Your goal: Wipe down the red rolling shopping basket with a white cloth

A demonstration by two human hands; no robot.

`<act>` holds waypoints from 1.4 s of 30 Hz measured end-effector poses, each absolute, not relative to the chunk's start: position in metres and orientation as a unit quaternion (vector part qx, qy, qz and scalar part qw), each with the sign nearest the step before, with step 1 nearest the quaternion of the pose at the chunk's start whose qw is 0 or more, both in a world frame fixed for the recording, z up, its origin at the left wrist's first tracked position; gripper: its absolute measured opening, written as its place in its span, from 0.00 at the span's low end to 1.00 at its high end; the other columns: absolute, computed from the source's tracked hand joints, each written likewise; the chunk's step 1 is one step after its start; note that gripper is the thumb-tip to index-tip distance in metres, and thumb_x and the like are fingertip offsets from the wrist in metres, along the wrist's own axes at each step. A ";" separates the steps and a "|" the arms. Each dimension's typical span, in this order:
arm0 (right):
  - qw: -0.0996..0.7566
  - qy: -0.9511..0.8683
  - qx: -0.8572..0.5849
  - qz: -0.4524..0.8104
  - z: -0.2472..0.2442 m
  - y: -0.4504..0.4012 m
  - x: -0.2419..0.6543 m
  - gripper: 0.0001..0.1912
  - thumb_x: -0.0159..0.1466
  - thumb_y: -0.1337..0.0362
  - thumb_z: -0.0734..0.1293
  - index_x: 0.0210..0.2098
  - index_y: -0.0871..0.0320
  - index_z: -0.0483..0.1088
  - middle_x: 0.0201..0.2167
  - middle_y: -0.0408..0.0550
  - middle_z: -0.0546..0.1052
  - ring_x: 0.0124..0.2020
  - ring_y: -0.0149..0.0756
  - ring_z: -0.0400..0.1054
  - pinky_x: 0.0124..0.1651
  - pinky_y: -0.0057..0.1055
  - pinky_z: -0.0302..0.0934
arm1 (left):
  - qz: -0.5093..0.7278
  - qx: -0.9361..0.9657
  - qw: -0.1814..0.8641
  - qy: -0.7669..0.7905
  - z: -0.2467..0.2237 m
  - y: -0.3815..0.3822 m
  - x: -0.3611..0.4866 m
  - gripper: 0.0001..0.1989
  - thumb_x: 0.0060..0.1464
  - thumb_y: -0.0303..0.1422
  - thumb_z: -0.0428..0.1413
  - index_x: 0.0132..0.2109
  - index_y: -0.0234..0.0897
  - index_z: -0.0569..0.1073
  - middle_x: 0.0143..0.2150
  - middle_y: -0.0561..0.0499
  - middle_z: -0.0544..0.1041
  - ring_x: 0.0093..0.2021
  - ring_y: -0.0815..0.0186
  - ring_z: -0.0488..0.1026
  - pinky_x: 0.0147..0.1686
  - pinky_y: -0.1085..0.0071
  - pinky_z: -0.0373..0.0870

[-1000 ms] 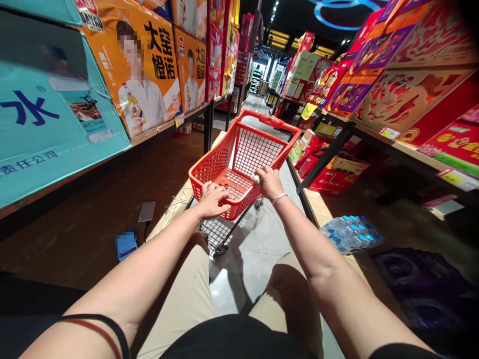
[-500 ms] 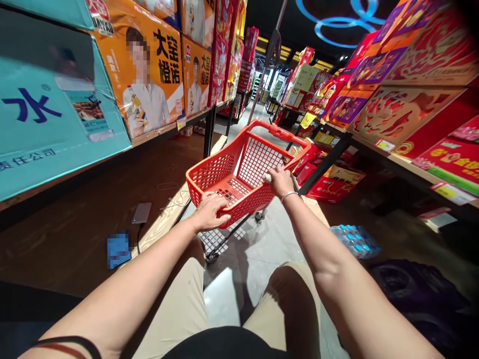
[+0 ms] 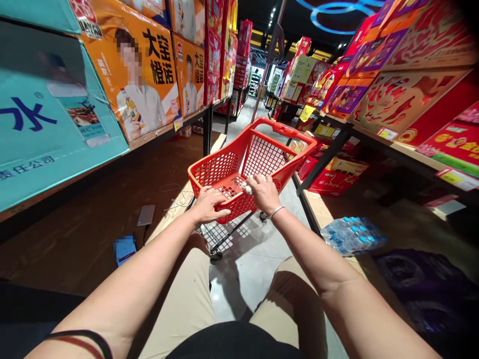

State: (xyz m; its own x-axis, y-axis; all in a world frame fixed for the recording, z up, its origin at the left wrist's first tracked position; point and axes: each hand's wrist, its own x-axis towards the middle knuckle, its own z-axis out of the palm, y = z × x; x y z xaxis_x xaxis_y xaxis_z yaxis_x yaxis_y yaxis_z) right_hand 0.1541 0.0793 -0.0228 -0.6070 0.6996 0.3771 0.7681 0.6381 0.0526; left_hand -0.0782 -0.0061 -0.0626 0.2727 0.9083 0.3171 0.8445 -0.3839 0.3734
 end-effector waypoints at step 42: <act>0.216 -0.864 -0.455 0.003 -0.006 0.157 0.172 0.20 0.65 0.50 0.68 0.45 0.60 0.76 0.66 0.60 0.63 0.68 0.51 0.56 0.67 0.47 0.51 | 0.213 0.780 0.023 0.588 -0.071 -0.005 -0.050 0.39 0.52 0.47 0.60 0.66 0.39 0.60 0.62 0.39 0.72 0.62 0.46 0.68 0.63 0.50 0.59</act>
